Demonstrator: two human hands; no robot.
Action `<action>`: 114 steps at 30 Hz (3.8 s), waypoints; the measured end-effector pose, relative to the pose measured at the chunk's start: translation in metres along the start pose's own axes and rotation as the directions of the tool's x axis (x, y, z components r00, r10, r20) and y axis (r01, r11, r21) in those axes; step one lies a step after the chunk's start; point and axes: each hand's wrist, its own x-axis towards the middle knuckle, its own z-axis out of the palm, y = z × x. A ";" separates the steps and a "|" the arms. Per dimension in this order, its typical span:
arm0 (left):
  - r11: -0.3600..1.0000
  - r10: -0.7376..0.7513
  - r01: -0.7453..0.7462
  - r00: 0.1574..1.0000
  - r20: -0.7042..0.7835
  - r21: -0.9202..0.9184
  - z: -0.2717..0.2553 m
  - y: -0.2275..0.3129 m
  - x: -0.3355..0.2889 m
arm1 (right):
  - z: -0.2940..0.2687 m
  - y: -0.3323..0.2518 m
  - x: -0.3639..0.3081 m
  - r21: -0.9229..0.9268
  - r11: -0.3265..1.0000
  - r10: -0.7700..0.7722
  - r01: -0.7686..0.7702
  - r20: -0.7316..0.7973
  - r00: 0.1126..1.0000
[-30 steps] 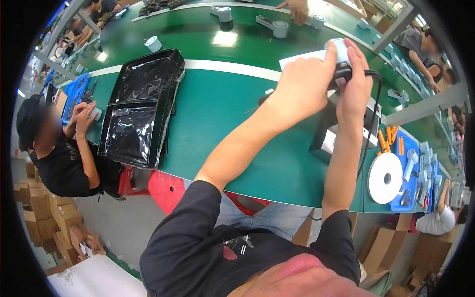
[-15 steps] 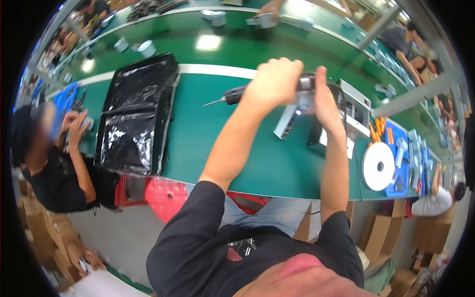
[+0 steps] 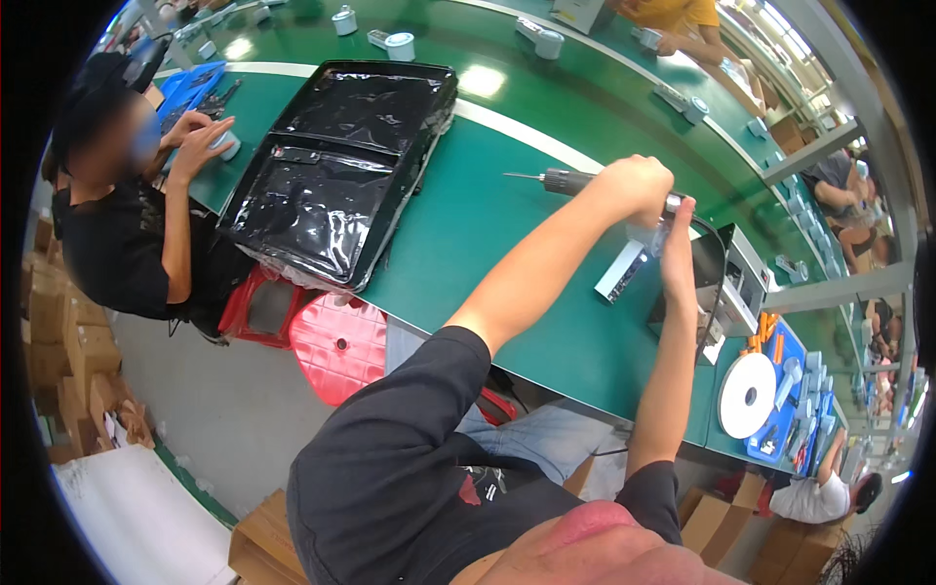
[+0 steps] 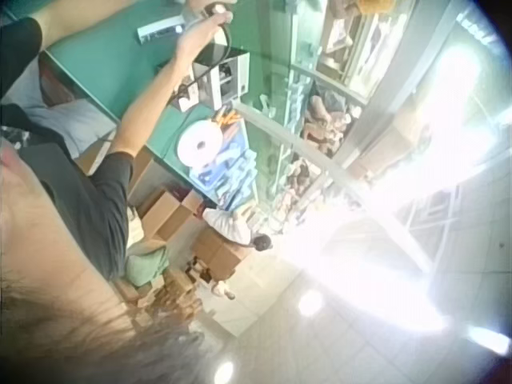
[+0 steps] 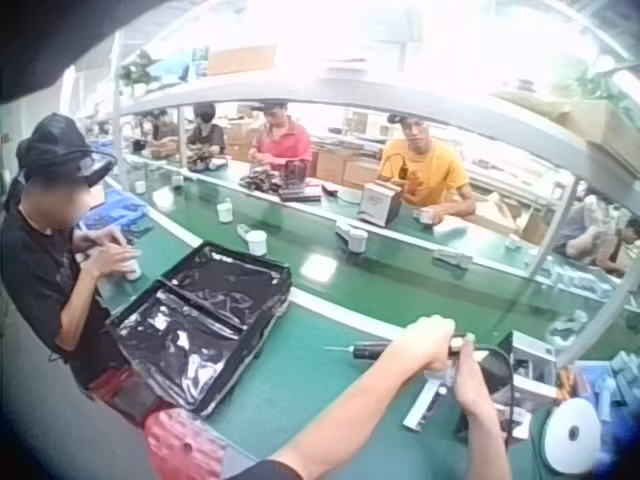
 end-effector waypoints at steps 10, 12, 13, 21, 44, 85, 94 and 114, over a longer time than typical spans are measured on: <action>1.000 0.016 -0.016 0.990 0.137 0.002 -0.006 0.000 0.002 | -0.009 -0.012 0.007 0.325 0.946 0.042 0.001 -0.124 0.991; 0.999 0.040 -0.036 0.987 0.153 -0.031 -0.002 0.008 0.002 | -0.011 -0.012 0.009 0.564 0.818 0.028 0.116 -0.240 0.970; 0.998 0.045 -0.039 0.989 0.139 -0.049 0.002 0.010 0.002 | -0.007 -0.017 0.009 0.665 0.725 0.023 0.177 -0.281 0.959; 0.997 0.073 -0.072 0.993 0.096 -0.015 0.014 0.022 0.005 | 0.011 -0.011 0.019 0.834 0.412 0.108 0.367 -0.445 0.889; 0.953 0.294 -0.299 0.952 -0.084 -0.053 0.015 0.020 0.003 | 0.035 0.005 0.012 0.480 0.713 -0.114 0.511 -0.639 0.760; 0.955 0.279 -0.285 0.957 -0.075 -0.085 0.012 0.017 0.013 | 0.034 -0.015 0.013 0.755 0.459 0.043 0.468 -0.545 0.837; 0.976 0.208 -0.215 0.968 -0.140 -0.038 0.012 0.021 0.010 | 0.034 -0.009 0.011 0.644 0.531 -0.075 0.551 -0.612 0.787; 0.991 0.121 -0.127 0.982 -0.142 -0.031 0.002 0.015 0.006 | 0.039 0.019 0.002 -0.695 0.613 -0.662 0.375 -0.193 0.724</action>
